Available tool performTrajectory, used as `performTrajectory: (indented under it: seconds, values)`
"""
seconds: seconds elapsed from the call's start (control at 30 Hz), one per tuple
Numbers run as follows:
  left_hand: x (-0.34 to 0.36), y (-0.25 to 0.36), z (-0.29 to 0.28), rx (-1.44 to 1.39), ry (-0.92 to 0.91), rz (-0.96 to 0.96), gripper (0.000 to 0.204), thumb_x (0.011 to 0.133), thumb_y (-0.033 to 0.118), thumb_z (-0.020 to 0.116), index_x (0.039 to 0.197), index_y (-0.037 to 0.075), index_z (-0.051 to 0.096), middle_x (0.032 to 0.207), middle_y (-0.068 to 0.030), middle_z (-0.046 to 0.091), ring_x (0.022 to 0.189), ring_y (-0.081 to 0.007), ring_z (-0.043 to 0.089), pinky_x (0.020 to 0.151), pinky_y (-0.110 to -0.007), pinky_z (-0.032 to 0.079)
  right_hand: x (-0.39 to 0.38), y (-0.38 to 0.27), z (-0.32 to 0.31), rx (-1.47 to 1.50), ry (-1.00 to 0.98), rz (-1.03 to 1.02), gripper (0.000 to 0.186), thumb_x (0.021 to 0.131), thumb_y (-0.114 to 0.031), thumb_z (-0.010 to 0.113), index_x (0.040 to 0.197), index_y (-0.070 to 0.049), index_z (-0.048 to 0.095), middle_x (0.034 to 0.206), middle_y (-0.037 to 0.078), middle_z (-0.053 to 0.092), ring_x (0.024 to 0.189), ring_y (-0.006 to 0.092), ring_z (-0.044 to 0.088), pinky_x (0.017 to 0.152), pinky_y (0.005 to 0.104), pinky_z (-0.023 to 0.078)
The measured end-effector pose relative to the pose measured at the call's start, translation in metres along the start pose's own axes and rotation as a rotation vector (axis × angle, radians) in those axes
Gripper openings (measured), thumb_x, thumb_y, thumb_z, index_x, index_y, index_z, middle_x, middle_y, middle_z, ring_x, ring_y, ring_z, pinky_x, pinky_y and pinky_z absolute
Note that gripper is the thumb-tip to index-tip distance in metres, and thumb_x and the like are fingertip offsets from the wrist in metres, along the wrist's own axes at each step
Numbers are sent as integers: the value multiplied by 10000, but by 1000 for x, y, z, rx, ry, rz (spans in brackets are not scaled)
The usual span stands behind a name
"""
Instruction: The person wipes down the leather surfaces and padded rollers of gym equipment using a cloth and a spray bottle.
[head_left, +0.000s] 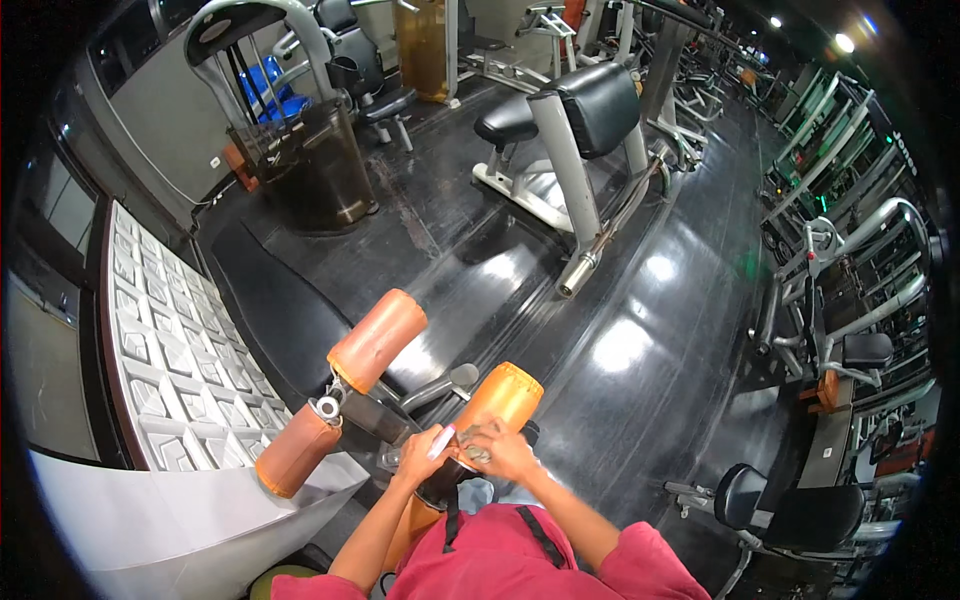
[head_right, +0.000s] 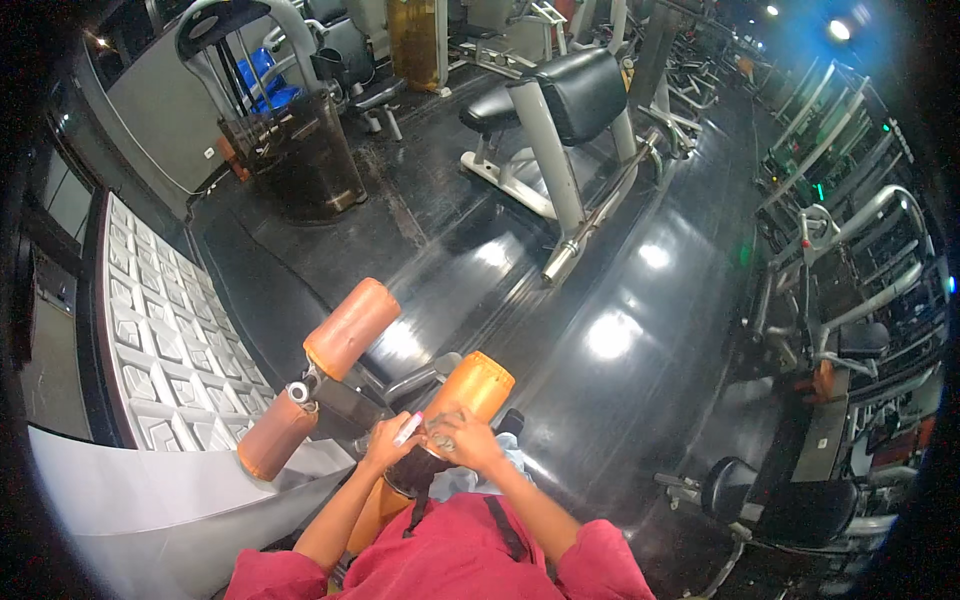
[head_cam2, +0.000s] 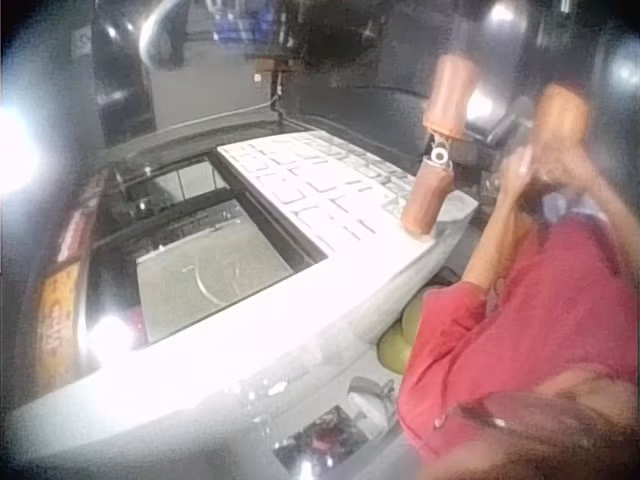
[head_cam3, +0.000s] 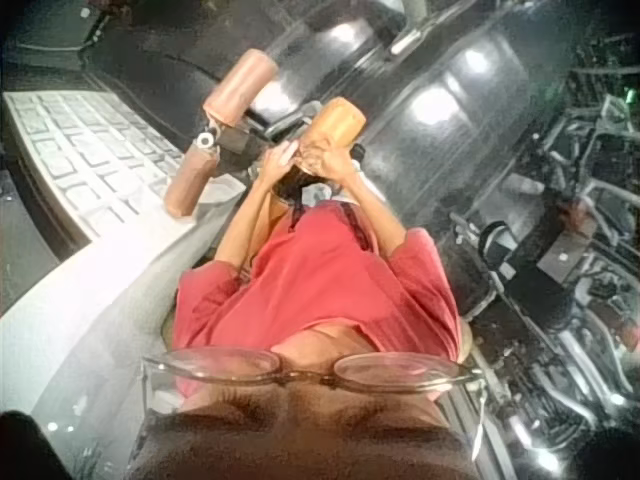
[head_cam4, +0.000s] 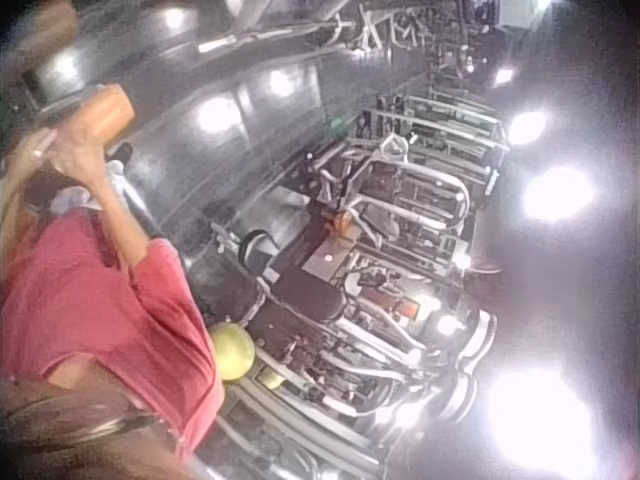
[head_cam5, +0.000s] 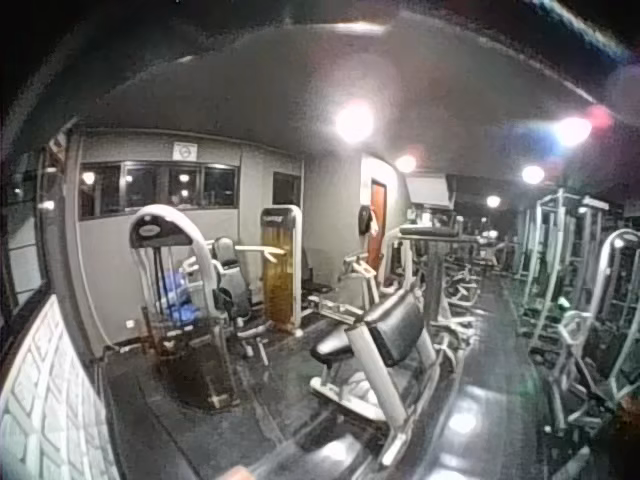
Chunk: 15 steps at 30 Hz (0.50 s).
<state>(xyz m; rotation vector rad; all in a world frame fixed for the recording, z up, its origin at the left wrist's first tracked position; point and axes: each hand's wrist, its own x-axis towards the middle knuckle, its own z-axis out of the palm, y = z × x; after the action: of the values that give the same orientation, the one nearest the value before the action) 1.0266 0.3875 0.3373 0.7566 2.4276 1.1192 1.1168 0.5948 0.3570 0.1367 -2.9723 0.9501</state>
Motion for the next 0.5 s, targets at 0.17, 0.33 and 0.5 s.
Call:
performTrajectory:
  seconds: [0.17,0.33,0.5]
  values:
    - [-1,3,-2,35,3,-14,386,798,387,794,930,89,587,797,-194,654,790,-431,649,656,-513,486,39,56,-68,-117,130,91,300,722,-239,757,1021,-243,731,1164,-9,673,1069,296,583,889,407,558]
    - [1,8,0,20,20,-19,358,812,373,782,926,92,593,794,-194,657,787,-432,650,653,-513,488,45,70,-72,-80,102,294,369,718,-260,759,1083,-225,728,1180,1,651,1079,323,548,903,459,552]
    - [3,6,-7,51,11,-43,312,832,349,765,917,97,602,782,-188,665,770,-433,650,641,-508,492,25,32,-32,-99,30,85,345,723,-258,771,1062,-207,725,1196,12,651,1142,342,555,985,438,515]
